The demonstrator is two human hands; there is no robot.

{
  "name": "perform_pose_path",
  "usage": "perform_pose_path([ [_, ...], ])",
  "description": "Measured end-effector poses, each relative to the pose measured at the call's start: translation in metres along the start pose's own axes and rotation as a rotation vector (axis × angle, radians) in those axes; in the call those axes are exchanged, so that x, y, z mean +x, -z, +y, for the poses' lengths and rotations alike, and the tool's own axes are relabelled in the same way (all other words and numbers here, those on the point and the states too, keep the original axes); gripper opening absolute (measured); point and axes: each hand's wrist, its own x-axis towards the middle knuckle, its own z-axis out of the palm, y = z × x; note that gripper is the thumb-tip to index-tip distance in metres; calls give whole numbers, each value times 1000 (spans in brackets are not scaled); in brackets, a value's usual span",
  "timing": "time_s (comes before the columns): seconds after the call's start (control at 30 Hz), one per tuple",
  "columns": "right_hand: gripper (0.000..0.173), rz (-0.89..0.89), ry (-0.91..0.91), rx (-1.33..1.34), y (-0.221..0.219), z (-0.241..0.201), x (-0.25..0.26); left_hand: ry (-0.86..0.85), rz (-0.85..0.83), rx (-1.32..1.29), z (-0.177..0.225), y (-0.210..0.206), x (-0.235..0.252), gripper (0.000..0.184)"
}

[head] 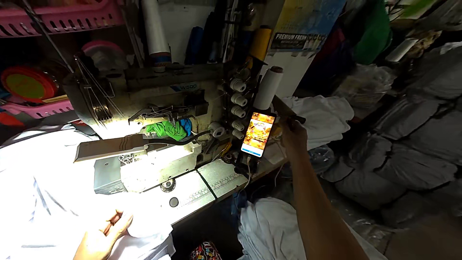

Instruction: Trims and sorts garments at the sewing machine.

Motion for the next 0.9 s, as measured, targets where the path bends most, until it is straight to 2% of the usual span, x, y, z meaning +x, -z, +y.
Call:
perform_pose_path([
  [0.17,33,-8,30,-13,-5,-2,9,9,-1,33,-1,1,-1,21],
  [0.4,36,24,46,-67,-9,-3,14,-8,-3,66,-3,2,-3,17],
  [0.53,45,109,11,-7,-9,-2,9,-22,-14,61,-3,3,-6,15],
  [0.63,42,135,61,119,-7,-20,-18,-21,5,69,-3,3,-9,16],
  [0.7,37,25,106,190,-11,-43,-59,-47,29,59,-2,0,-11,16],
  [0.8,29,-321,214,291,-38,-74,-137,-136,100,129,3,-9,-14,14],
  [0.83,31,-459,264,316,-51,-83,-162,-153,122,186,7,-13,-16,12],
  [0.9,45,-721,394,349,-76,-101,-209,-162,122,307,19,-20,-22,6],
])
